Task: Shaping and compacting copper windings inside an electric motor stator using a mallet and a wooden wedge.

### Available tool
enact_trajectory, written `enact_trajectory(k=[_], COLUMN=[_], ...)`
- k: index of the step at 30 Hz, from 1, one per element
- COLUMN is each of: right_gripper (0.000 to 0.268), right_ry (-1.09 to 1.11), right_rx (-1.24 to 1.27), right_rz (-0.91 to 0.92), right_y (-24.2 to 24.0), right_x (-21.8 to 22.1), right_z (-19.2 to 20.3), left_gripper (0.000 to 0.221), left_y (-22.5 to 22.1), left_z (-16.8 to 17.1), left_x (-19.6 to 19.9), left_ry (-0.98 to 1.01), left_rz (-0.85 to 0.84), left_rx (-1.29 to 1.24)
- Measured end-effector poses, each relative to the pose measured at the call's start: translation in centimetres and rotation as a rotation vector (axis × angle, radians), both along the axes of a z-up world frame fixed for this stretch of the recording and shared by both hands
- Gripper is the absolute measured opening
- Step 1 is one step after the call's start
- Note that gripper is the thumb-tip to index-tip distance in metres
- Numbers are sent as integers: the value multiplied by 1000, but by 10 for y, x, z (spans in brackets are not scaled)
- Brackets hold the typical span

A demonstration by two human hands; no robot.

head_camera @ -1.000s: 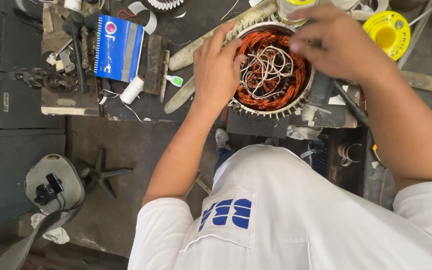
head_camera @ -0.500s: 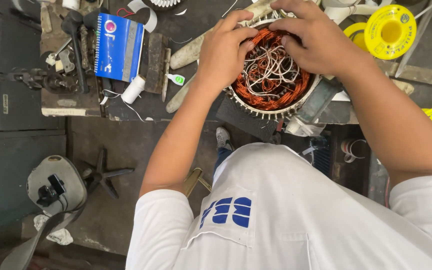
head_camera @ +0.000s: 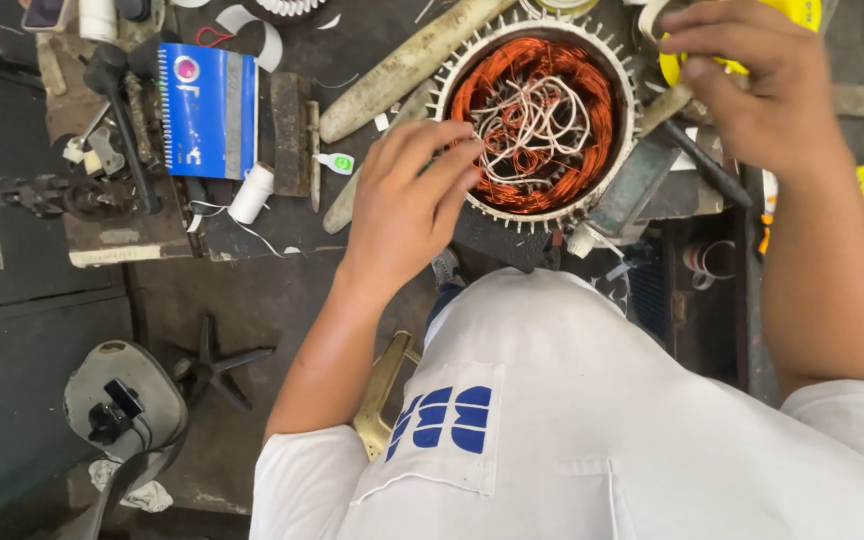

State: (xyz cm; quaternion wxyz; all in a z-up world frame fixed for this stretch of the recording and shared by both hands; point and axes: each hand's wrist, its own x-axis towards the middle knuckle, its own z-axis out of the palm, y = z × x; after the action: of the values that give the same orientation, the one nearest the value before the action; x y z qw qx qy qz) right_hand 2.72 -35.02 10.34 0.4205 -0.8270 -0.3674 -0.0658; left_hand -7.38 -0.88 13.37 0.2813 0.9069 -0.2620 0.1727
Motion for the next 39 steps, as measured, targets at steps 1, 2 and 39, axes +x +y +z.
enact_trajectory(k=[1, 2, 39], right_gripper=[20, 20, 14], right_ry=[7, 117, 666], right_rx=[-4, 26, 90], right_rz=[-10, -89, -552], right_y=[-13, -25, -90], right_x=[-7, -12, -90], right_z=[-8, -16, -103], left_gripper=[18, 27, 12], left_y=[-4, -9, -49], left_z=[-2, -4, 12], left_x=[1, 4, 84], left_ry=[7, 47, 254], left_rz=[-10, -88, -71], left_rx=[-4, 122, 229])
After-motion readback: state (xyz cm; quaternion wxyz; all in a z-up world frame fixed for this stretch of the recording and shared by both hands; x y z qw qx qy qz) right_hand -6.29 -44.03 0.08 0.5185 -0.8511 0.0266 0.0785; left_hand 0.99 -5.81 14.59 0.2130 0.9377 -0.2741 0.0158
